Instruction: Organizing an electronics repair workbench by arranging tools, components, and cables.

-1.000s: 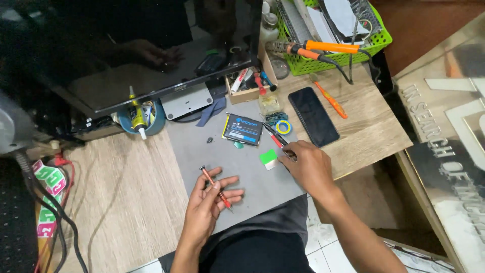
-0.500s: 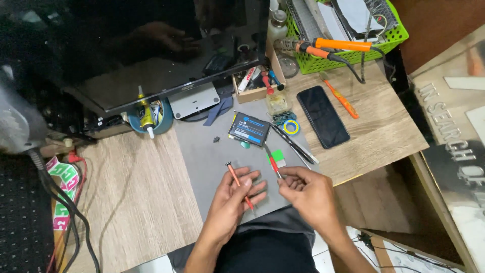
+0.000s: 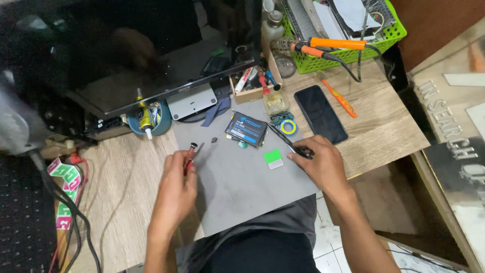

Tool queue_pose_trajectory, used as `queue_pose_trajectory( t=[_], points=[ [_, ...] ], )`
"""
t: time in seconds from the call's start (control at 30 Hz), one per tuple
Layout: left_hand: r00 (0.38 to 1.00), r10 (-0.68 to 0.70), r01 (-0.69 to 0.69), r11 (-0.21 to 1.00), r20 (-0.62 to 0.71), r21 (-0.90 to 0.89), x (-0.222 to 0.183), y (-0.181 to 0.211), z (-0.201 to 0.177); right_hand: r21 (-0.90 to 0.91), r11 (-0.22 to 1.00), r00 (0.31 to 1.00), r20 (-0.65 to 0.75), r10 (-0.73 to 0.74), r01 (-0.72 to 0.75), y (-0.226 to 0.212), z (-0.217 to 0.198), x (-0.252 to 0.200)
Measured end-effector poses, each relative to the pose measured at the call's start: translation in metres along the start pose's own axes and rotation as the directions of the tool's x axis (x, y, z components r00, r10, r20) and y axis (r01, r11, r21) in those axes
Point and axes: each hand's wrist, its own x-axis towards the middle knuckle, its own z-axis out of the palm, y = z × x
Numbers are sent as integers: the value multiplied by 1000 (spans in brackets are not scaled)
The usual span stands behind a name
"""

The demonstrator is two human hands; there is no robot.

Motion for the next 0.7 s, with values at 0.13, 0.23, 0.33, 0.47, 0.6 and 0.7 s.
queue_pose_trajectory(
  t=[0.13, 0.23, 0.33, 0.47, 0.6, 0.7],
  points=[
    [996, -80, 87, 966, -41, 245, 25, -3, -10, -58, 987, 987, 46, 153, -151, -31, -13, 9],
    [993, -94, 112, 945, -75, 307, 38, -22, 1, -163, 978, 990, 38, 137, -129, -22, -13, 11],
    [992, -77, 109, 909, -95, 403, 45, -41, 13, -19, 991, 990, 45, 136, -135, -10, -19, 10],
    [992, -18, 76, 883, -129, 462, 39, -38, 15, 498, 819, 956, 91, 278, -286, 25, -22, 7],
    [985, 21, 46, 924, -170, 380, 30, -22, 13, 394, 896, 978, 40, 206, -205, 47, -35, 6],
    [979, 71, -3, 943, -192, 334, 22, -4, 9, 295, 921, 967, 104, 233, -253, 19, -46, -3]
  ],
)
